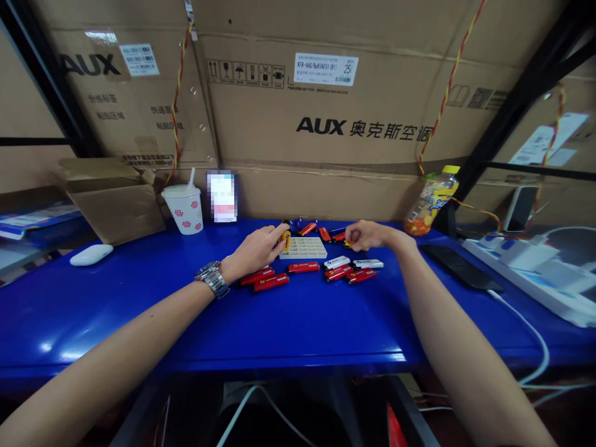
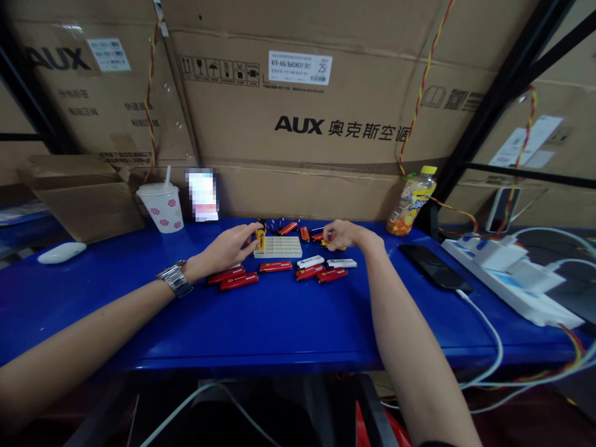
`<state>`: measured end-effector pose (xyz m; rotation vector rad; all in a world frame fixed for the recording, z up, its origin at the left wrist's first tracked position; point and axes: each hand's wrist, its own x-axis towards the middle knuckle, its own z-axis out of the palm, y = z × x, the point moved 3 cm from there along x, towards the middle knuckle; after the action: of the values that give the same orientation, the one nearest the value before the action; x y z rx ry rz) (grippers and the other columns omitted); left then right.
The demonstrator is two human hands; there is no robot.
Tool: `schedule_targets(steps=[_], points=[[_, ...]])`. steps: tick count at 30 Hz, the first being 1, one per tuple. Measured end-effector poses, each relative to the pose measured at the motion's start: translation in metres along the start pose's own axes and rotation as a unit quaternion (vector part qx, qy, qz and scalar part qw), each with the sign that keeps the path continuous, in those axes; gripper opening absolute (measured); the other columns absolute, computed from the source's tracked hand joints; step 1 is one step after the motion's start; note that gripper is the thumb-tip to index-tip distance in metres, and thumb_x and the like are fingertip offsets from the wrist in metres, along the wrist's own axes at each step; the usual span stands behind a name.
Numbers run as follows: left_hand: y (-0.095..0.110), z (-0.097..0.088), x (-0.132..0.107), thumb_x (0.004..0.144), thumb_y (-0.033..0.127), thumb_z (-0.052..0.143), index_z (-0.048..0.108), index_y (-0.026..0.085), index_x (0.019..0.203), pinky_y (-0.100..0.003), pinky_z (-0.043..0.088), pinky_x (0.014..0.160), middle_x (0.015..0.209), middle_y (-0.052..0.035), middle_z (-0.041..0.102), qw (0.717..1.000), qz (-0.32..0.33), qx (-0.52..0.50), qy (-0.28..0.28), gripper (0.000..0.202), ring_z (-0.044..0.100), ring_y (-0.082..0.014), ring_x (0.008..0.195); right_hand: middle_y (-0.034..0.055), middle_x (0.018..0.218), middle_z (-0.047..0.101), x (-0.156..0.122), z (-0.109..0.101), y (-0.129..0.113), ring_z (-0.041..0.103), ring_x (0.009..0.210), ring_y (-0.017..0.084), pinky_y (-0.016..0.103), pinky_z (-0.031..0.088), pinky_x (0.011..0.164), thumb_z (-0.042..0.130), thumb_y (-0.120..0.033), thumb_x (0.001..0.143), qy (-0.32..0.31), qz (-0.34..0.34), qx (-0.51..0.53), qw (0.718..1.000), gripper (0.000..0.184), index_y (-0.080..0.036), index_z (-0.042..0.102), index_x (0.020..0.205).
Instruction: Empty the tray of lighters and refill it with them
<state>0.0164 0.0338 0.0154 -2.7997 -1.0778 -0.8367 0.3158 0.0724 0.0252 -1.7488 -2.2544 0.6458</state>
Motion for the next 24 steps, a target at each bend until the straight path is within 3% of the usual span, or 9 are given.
schedule_targets(steps=[4, 11, 14, 17, 20, 24], points=[[-0.002, 0.002, 0.000, 0.092, 0.027, 0.041, 0.043, 0.014, 0.136, -0.037, 0.045, 0.080, 0.103, -0.0149, 0.063, 0.999, -0.007, 0.030, -0.013, 0.045, 0.058, -0.0234, 0.089, -0.0023, 0.061, 0.060, 0.002, -0.001, -0.022, 0.054, 0.054, 0.012, 0.025, 0.043, 0.052, 0.070, -0.019, 0.061, 0.082, -0.115, 0.176, 0.974, 0.021, -0.018, 0.058, 0.077], [-0.004, 0.004, -0.001, 0.091, 0.028, 0.042, 0.034, 0.015, 0.144, -0.035, 0.045, 0.074, 0.099, -0.0145, 0.064, 0.999, -0.017, 0.035, -0.029, 0.055, 0.058, -0.0227, 0.081, -0.0010, 0.064, 0.054, 0.011, 0.015, -0.056, 0.050, 0.057, 0.010, 0.025, 0.041, 0.053, 0.062, -0.045, 0.080, 0.210, -0.178, 0.234, 0.932, 0.031, -0.018, 0.048, 0.070], [-0.003, 0.005, -0.001, 0.091, 0.027, 0.041, 0.029, 0.015, 0.147, -0.034, 0.045, 0.073, 0.097, -0.0138, 0.064, 0.999, -0.015, 0.030, -0.042, 0.059, 0.059, -0.0222, 0.079, -0.0045, 0.060, 0.052, 0.011, 0.023, -0.067, 0.050, 0.050, 0.010, 0.025, 0.044, 0.052, 0.058, -0.050, 0.082, 0.195, -0.171, 0.350, 0.900, 0.033, -0.022, 0.042, 0.079], [-0.001, 0.006, -0.001, 0.093, 0.028, 0.038, 0.020, 0.014, 0.149, -0.033, 0.046, 0.075, 0.101, -0.0144, 0.064, 0.997, -0.010, 0.049, -0.065, 0.061, 0.060, -0.0219, 0.083, -0.0109, 0.046, 0.035, 0.010, 0.026, -0.075, 0.032, 0.036, 0.007, 0.021, 0.035, 0.040, 0.061, -0.054, 0.079, 0.205, -0.149, 0.429, 0.867, 0.038, -0.024, 0.038, 0.076], [0.000, 0.005, -0.001, 0.095, 0.028, 0.036, 0.016, 0.014, 0.150, -0.032, 0.046, 0.075, 0.101, -0.0139, 0.064, 0.994, -0.013, 0.071, -0.077, 0.060, 0.061, -0.0214, 0.084, -0.0105, 0.039, 0.023, 0.012, 0.028, -0.074, 0.019, 0.033, 0.006, 0.021, 0.020, 0.032, 0.050, -0.065, 0.082, 0.228, -0.084, 0.461, 0.853, 0.047, -0.023, 0.038, 0.064], [0.001, 0.005, -0.001, 0.095, 0.027, 0.036, 0.016, 0.013, 0.150, -0.031, 0.046, 0.072, 0.092, -0.0115, 0.065, 0.994, -0.014, 0.065, -0.086, 0.060, 0.061, -0.0201, 0.078, -0.0079, 0.037, 0.023, 0.015, 0.030, -0.068, 0.018, 0.031, 0.006, 0.024, 0.015, 0.031, 0.045, -0.065, 0.082, 0.257, -0.027, 0.469, 0.845, 0.051, -0.024, 0.030, 0.056]])
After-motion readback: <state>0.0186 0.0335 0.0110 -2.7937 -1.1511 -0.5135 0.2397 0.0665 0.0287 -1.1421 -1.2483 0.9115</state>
